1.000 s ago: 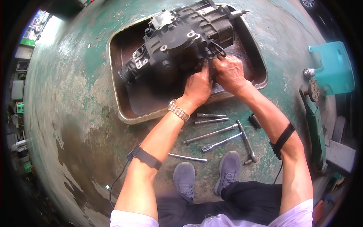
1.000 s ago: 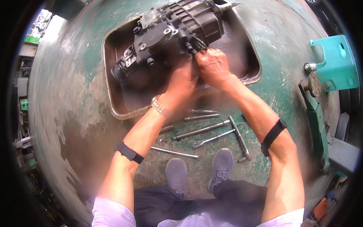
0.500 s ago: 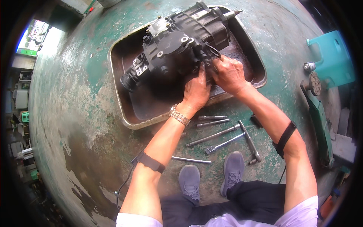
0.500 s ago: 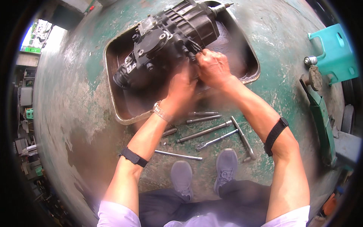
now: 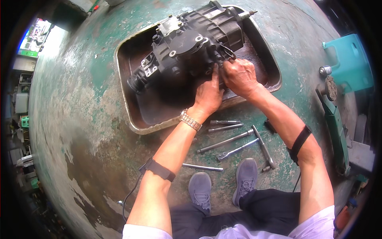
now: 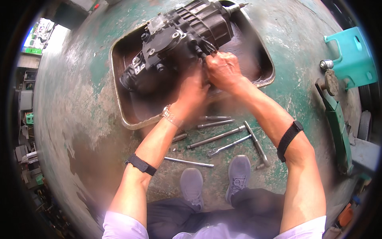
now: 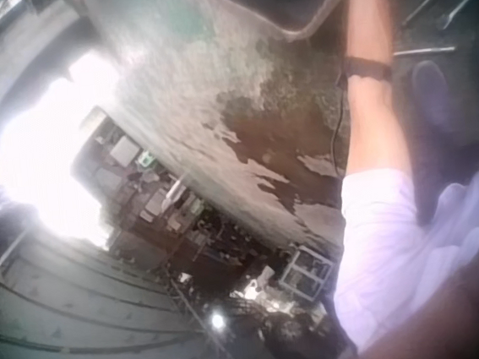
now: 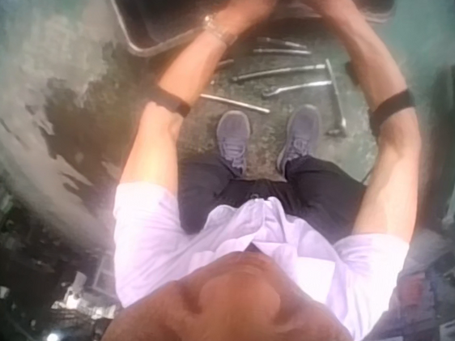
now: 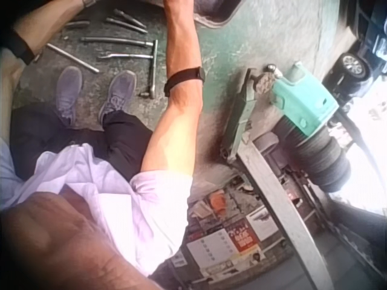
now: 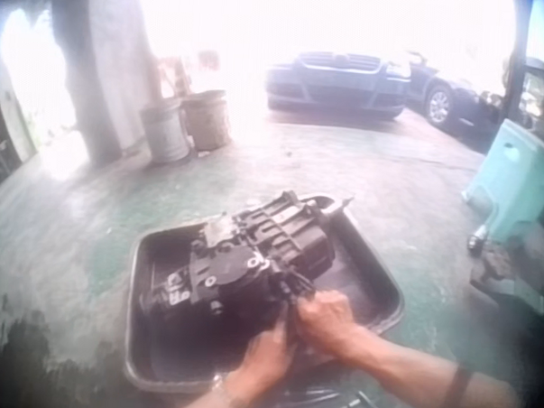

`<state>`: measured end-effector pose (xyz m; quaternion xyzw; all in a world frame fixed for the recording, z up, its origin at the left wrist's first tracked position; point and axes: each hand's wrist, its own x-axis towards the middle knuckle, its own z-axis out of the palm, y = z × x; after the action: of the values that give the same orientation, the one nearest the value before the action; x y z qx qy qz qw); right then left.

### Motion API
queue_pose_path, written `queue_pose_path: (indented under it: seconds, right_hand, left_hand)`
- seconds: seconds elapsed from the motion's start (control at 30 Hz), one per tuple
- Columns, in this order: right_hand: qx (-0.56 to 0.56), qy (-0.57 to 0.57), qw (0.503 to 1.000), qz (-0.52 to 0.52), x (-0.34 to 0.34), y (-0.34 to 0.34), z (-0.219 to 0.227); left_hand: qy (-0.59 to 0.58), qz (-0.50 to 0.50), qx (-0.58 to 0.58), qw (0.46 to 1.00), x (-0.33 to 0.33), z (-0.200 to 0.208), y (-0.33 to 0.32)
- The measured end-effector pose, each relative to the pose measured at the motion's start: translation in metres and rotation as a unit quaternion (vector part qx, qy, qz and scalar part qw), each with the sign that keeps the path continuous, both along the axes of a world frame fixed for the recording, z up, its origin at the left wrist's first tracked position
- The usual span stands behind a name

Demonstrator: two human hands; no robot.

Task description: The person uses a ratchet and various sockets to remove and install bolts on a mechanical component placed in a metal tray. They switch between different socket sizes and tighten bolts by hand and with the ratchet.

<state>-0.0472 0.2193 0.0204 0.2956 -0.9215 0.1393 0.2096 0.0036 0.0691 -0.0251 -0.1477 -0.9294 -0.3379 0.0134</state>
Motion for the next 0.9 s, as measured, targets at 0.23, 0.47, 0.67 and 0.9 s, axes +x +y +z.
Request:
queue_pose_path:
  seconds: [0.23, 0.47, 0.67, 0.9]
  right_hand:
    - [-0.005, -0.033, 0.999, -0.012, 0.002, -0.002, -0.001]
    - [0.001, -0.151, 0.987, -0.054, 0.002, 0.002, 0.019]
    - [-0.025, -0.152, 0.988, 0.021, 0.039, 0.078, 0.036]
    - [-0.039, -0.320, 0.926, -0.195, 0.143, 0.202, 0.011]
  left_hand:
    - [-0.014, -0.002, -0.005, 1.000, 0.001, 0.003, 0.001]
    - [-0.062, -0.010, 0.022, 0.998, 0.000, 0.012, -0.001]
    - [-0.011, -0.028, 0.074, 0.997, 0.012, 0.004, -0.005]
    - [-0.055, -0.012, 0.104, 0.993, 0.020, 0.009, -0.008]
